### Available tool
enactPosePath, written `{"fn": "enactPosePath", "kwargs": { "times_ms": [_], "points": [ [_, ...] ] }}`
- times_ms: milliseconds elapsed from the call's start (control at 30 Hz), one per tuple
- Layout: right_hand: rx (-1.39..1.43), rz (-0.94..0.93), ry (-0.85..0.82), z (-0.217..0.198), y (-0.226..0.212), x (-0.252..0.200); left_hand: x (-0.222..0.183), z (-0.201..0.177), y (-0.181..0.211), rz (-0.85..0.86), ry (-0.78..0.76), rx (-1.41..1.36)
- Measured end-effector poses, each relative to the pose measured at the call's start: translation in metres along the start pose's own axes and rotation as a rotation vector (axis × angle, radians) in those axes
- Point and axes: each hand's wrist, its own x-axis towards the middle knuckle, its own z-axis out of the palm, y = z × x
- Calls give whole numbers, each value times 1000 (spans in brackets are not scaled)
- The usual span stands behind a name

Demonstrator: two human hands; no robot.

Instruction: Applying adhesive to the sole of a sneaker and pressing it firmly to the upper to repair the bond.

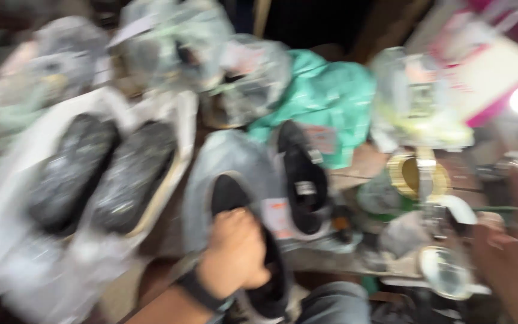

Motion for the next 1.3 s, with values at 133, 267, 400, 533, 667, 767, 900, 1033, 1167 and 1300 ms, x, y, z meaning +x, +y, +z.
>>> {"fn": "enactPosePath", "kwargs": {
  "times_ms": [133, 267, 400, 533, 667, 767, 900, 1033, 1167, 1300],
  "points": [
    [-568, -156, -376, 10, 57, 11, 0, 16, -2, -125, -180, 4],
    [-472, -371, -406, 40, 63, 2, -3, 34, -8, -216, -320, 37],
    [-214, -285, -97, 57, 72, 15, -1, 40, -14, -230, -376, 36],
    [343, 134, 201, 35, 59, 43, 0, 53, -22, -207, -484, 93],
    [441, 523, -257, 4, 37, 78, -2, 69, -26, -296, -518, 95],
    [131, 480, -403, 20, 27, 93, -12, 96, -29, -362, -413, 128],
    [97, 335, -489, 45, 36, 94, -11, 83, -24, -350, -449, 149],
    [-71, 299, -676, 52, 26, 101, -21, 93, -23, -295, -420, 201],
    [-34, 538, -479, 23, 23, 110, -11, 44, -17, -299, -751, 25],
    [249, 533, -250, -9, 33, 100, -52, 108, -23, -250, -306, 72]
  ]
}}
